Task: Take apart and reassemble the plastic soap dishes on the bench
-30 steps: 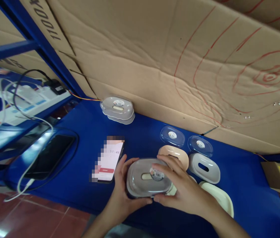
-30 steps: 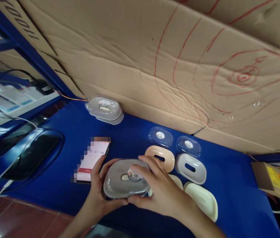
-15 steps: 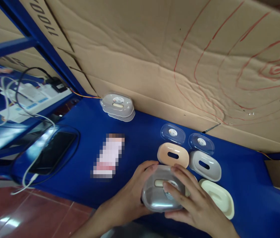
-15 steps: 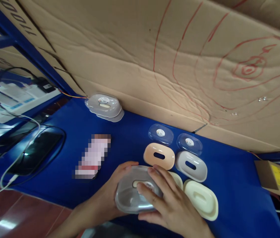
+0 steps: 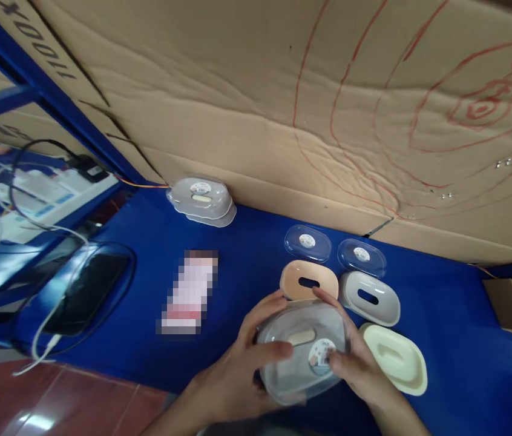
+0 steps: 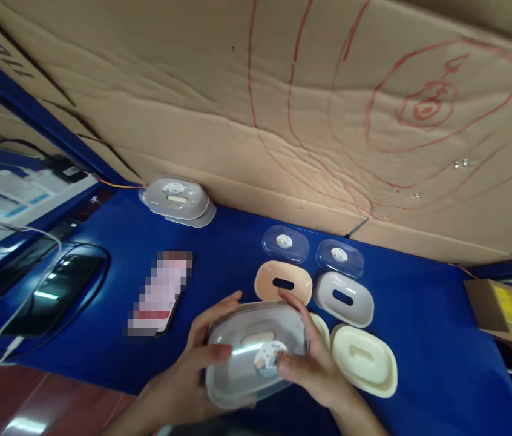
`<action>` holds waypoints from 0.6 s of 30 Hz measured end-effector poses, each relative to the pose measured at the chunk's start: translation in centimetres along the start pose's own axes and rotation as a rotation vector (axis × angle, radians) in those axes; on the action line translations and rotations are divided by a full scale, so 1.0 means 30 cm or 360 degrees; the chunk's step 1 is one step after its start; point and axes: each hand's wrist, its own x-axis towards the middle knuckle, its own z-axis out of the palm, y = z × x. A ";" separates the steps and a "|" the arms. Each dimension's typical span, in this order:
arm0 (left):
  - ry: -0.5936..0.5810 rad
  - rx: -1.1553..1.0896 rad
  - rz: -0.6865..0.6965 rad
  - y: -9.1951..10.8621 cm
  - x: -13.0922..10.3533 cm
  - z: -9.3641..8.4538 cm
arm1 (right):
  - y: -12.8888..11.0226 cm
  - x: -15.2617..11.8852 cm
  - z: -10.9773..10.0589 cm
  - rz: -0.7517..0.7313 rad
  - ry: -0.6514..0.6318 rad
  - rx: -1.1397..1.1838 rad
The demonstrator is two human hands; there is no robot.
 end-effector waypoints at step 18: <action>0.0472 -0.2126 -0.1916 0.014 0.068 0.096 | 0.074 -0.077 0.002 -0.0246 0.0154 -0.0376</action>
